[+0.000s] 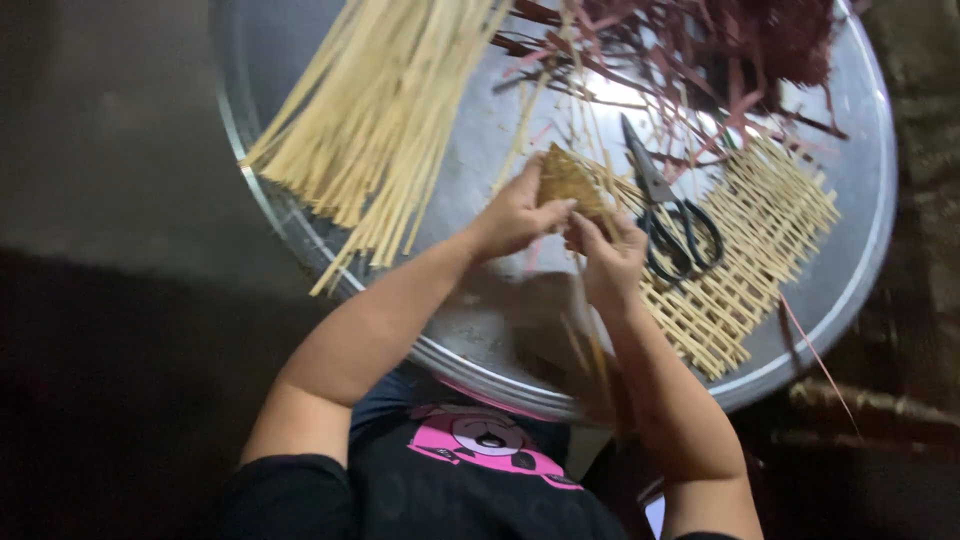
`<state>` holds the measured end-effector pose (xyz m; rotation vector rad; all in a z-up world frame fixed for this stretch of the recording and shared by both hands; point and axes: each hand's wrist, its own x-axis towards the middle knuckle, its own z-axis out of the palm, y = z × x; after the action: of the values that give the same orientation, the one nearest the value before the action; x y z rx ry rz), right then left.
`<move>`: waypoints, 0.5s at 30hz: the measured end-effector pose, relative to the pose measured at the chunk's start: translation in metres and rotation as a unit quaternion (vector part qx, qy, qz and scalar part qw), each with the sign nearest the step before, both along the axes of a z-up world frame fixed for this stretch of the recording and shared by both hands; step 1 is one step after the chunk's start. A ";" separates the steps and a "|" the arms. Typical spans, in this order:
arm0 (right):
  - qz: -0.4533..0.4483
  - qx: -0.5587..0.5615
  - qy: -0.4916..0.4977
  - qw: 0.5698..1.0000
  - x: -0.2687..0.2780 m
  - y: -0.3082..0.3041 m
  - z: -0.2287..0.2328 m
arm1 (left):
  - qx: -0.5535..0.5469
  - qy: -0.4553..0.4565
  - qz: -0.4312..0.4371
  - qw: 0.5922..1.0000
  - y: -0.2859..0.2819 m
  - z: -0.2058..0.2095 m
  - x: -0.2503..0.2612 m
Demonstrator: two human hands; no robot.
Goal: A person is weaving thin strips of straw or bamboo to create a small, decorative, cone-shaped item on a large metal tray.
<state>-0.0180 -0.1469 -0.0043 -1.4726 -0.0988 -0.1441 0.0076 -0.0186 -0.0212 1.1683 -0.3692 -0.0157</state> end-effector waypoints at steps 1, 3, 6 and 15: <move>-0.023 0.016 0.020 0.999 0.001 0.002 -0.001 | 0.085 -0.021 0.041 0.995 0.004 0.000 -0.001; -0.017 0.020 0.025 0.999 0.006 -0.003 -0.012 | 0.133 -0.011 0.066 0.989 0.013 0.018 -0.014; -0.031 0.018 0.050 0.998 0.005 0.003 0.003 | 0.193 0.022 0.153 0.969 0.019 0.039 -0.029; 0.023 0.030 0.057 0.998 -0.008 0.000 0.022 | 0.047 -0.384 0.295 0.874 0.010 0.088 -0.192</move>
<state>-0.0256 -0.1472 0.0174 -1.4135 -0.0366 -0.0256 -0.1848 -0.0086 0.0664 1.3107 -0.6966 1.0031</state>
